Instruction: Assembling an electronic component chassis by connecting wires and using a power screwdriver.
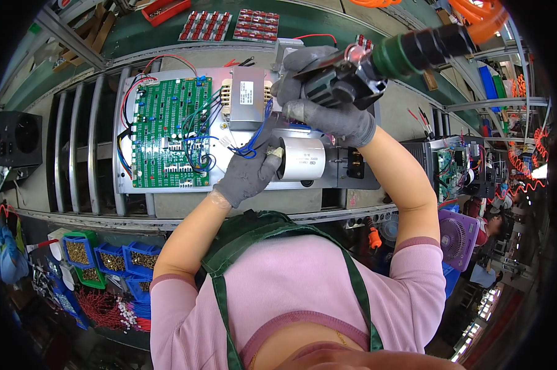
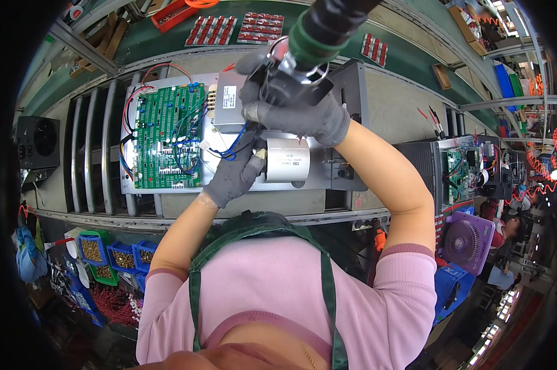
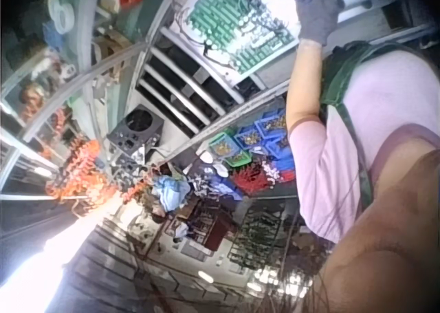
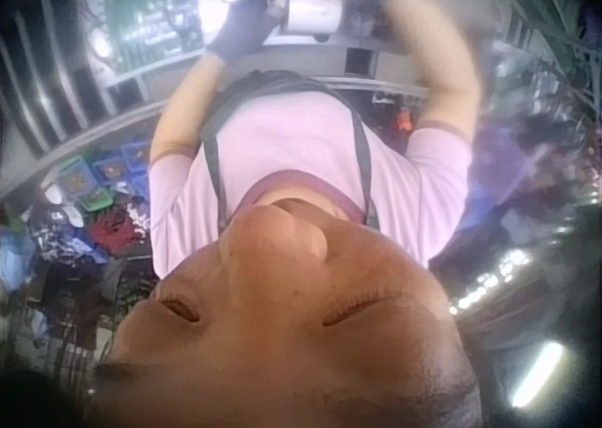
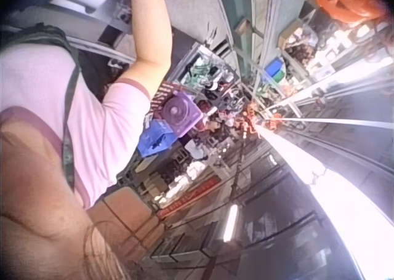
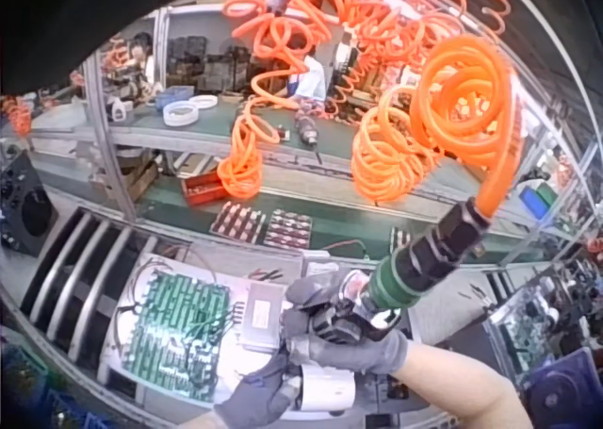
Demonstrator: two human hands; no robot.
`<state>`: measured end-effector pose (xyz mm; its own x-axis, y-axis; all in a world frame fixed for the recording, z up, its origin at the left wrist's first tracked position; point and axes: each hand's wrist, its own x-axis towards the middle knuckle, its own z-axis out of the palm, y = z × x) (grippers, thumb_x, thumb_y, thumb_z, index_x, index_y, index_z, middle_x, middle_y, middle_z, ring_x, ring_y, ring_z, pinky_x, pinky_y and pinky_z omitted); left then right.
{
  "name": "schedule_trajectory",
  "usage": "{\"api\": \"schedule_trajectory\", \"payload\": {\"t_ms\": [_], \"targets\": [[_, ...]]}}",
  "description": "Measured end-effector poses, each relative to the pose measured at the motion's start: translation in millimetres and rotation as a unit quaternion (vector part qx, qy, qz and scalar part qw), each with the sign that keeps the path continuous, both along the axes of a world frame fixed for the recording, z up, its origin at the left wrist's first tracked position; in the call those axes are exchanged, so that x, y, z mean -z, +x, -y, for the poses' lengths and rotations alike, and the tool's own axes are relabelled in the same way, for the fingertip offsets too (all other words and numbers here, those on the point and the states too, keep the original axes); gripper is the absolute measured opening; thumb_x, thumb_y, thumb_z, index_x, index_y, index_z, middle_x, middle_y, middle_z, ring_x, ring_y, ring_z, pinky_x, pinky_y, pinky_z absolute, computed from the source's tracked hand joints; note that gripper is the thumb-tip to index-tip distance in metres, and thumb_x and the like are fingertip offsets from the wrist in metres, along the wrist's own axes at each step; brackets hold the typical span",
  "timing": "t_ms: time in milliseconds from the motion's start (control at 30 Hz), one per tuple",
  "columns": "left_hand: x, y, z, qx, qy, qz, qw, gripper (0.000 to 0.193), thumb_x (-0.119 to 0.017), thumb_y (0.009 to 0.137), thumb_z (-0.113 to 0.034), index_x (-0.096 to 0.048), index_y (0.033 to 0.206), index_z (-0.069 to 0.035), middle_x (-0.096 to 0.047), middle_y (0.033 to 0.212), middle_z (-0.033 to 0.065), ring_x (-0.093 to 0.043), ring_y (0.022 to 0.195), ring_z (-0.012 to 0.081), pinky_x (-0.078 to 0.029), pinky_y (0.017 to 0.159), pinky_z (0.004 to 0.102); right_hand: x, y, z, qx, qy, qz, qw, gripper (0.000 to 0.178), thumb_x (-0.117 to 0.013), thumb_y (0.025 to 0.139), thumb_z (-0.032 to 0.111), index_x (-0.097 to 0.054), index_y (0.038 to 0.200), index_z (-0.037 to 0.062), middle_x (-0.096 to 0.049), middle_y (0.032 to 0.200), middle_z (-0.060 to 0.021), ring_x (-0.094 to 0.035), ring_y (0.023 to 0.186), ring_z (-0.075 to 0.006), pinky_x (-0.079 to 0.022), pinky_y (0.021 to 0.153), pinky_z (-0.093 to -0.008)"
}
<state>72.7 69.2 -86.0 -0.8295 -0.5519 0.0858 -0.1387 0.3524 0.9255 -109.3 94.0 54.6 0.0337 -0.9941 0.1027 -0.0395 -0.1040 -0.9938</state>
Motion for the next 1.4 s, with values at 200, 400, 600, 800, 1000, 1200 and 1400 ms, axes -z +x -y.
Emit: {"api": "schedule_trajectory", "payload": {"t_ms": [200, 400, 600, 800, 1000, 1200, 1400], "targets": [[4, 0, -1, 0.003, -0.038, 0.023, 0.999, 0.041, -0.044, 0.092, -0.029, -0.048, 0.116, 0.004, -0.054, 0.103, 0.0215, -0.056, 0.094, 0.0356, -0.045, 0.083, 0.0416, 2, -3, 1, -0.076, 0.009, -0.053, 0.996, 0.047, -0.072, 0.077, 0.003, -0.053, 0.12, 0.0049, -0.061, 0.091, -0.001, -0.058, 0.084, -0.0084, -0.051, 0.073, -0.0246], [2, 1, -3, -0.029, -0.034, -0.01, 0.999, 0.042, -0.047, 0.091, -0.023, -0.046, 0.123, 0.004, -0.058, 0.098, 0.0187, -0.059, 0.086, 0.0322, -0.048, 0.078, 0.0391, -11, 4, -5, -0.006, 0.115, 0.018, 0.993, 0.048, -0.067, 0.077, -0.002, -0.049, 0.121, 0.0004, -0.06, 0.091, -0.0042, -0.059, 0.086, -0.011, -0.052, 0.075, -0.0266], [10, -2, -8, -0.083, -0.028, -0.097, 0.991, 0.039, -0.048, 0.091, -0.016, -0.046, 0.125, 0.003, -0.059, 0.095, 0.0147, -0.06, 0.078, 0.0222, -0.049, 0.07, 0.0341, -6, 1, 1, 0.009, 0.096, 0.013, 0.995, 0.046, -0.069, 0.075, -0.002, -0.051, 0.116, 0.0008, -0.061, 0.09, -0.0058, -0.06, 0.083, -0.0118, -0.053, 0.074, -0.0279], [10, 4, -9, -0.109, 0.139, -0.091, 0.98, 0.027, -0.049, 0.096, -0.016, -0.056, 0.115, 0.002, -0.06, 0.08, 0.006, -0.054, 0.06, 0.0088, -0.046, 0.055, 0.024, -2, -2, 0, -0.007, 0.106, -0.006, 0.994, 0.034, -0.068, 0.077, -0.001, -0.051, 0.106, 0.0021, -0.061, 0.088, -0.0048, -0.06, 0.081, -0.0114, -0.053, 0.073, -0.0277], [3, 6, -11, -0.096, 0.184, -0.05, 0.977, 0.025, -0.052, 0.096, -0.02, -0.061, 0.11, -0.001, -0.064, 0.076, 0.0054, -0.058, 0.061, 0.0092, -0.047, 0.056, 0.0241, -2, 0, 0, -0.007, 0.085, -0.001, 0.996, 0.029, -0.067, 0.078, 0.0, -0.051, 0.102, 0.0027, -0.061, 0.087, -0.0045, -0.06, 0.079, -0.0114, -0.052, 0.072, -0.0277], [0, 8, -10, -0.081, 0.129, -0.02, 0.988, 0.028, -0.052, 0.096, -0.024, -0.062, 0.113, -0.004, -0.068, 0.079, 0.009, -0.063, 0.061, 0.0121, -0.05, 0.056, 0.0267, -2, 4, 2, 0.0, 0.067, 0.014, 0.998, 0.028, -0.067, 0.077, 0.0, -0.05, 0.1, 0.0033, -0.061, 0.085, -0.0048, -0.06, 0.08, -0.0125, -0.052, 0.072, -0.0288], [4, 7, -12, -0.081, 0.117, -0.04, 0.989, 0.029, -0.052, 0.097, -0.024, -0.062, 0.115, -0.005, -0.068, 0.076, 0.0088, -0.063, 0.058, 0.0122, -0.052, 0.055, 0.0265, 4, 4, 1, 0.002, 0.033, 0.026, 0.999, 0.03, -0.066, 0.075, -0.003, -0.05, 0.1, 0.0037, -0.061, 0.086, -0.005, -0.06, 0.083, -0.0128, -0.052, 0.075, -0.0297]]}}
